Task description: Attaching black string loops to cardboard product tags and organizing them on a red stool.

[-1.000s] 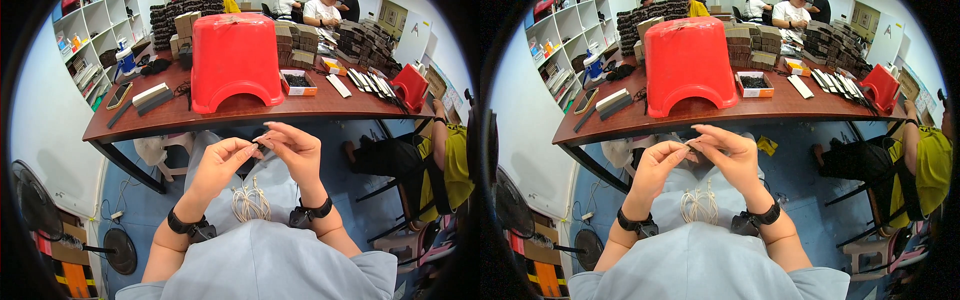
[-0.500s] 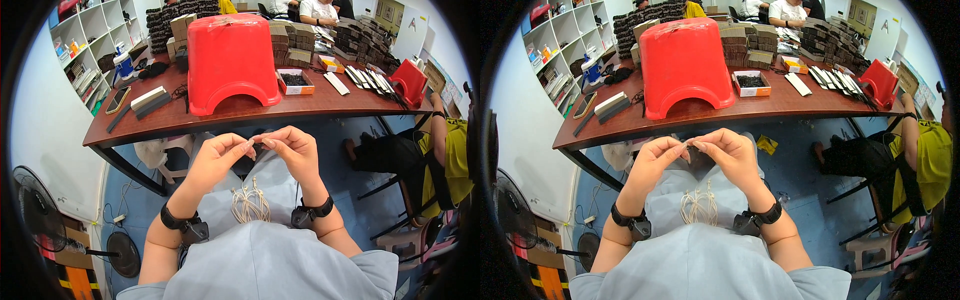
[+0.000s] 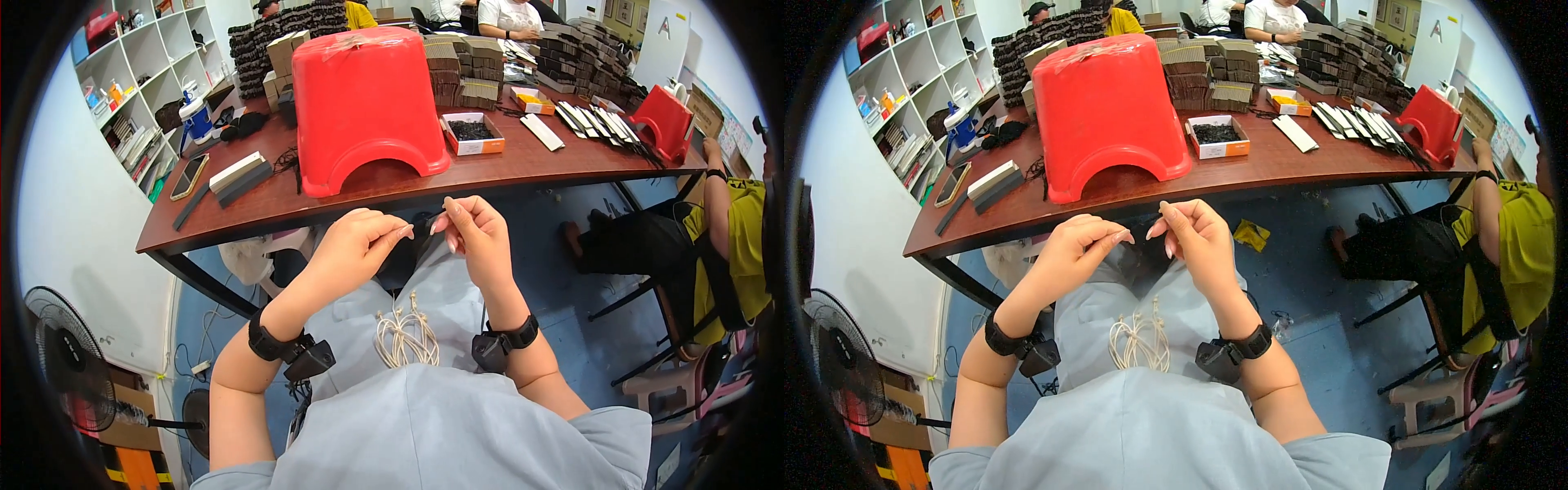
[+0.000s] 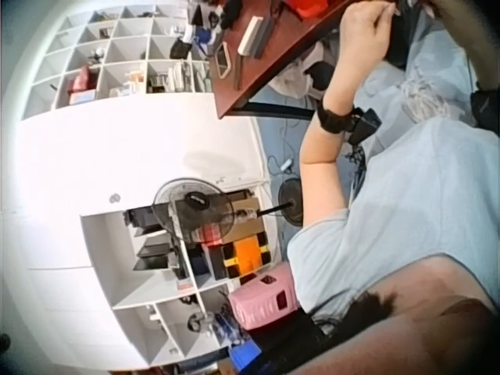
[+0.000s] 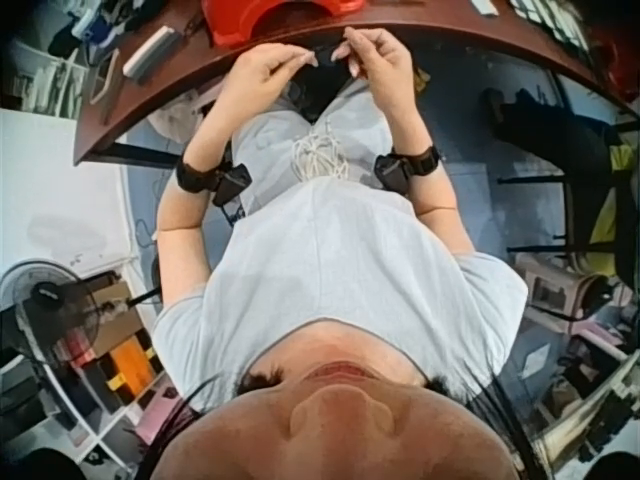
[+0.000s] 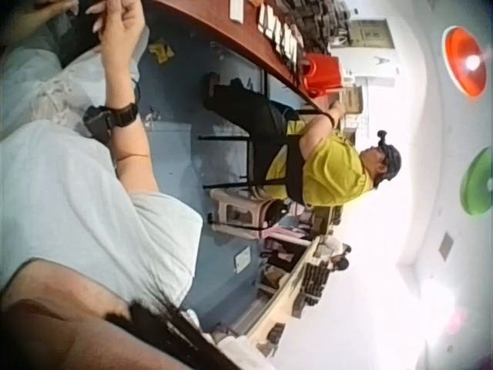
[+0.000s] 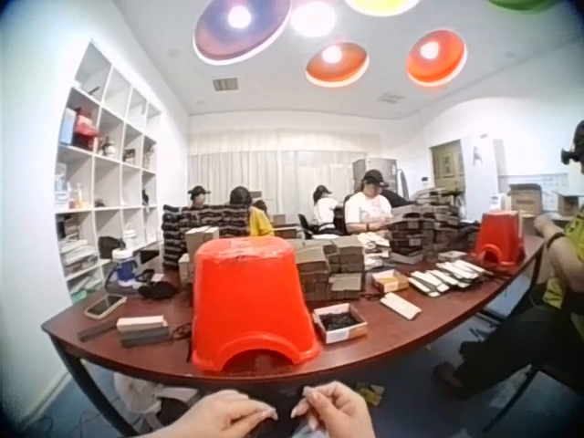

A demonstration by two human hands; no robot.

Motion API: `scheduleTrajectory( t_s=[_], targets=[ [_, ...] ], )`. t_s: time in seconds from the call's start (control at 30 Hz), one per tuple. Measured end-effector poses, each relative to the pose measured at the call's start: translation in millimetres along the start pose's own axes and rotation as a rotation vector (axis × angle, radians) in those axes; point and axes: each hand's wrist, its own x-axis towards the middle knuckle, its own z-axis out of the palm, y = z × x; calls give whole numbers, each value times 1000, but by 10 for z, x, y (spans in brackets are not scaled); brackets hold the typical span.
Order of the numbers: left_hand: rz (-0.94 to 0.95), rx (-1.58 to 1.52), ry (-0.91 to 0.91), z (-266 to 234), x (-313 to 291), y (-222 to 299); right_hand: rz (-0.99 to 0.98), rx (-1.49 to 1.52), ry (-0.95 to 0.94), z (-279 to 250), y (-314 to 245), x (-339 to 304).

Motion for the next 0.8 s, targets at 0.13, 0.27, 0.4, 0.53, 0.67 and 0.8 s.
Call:
scheduleTrajectory(
  t_s=[0.13, 0.27, 0.4, 0.53, 0.67, 0.8],
  targets=[
    [109, 215, -14, 36, 19, 30, 104, 365, -60, 6, 49, 2],
    [154, 327, -9, 79, -7, 71, -77, 98, -18, 125, 40, -70],
    [181, 481, -17, 48, -30, 44, -557, -668, 22, 181, 152, -91],
    [184, 508, -3, -63, 4, 54, -677, -787, 8, 113, 234, -18],
    [135, 353, -57, -243, 93, 53, -569, -738, -54, 122, 155, -48],
    [-55, 193, -245, -323, 111, -17, -619, -762, -70, 104, 83, 0]
  ],
)
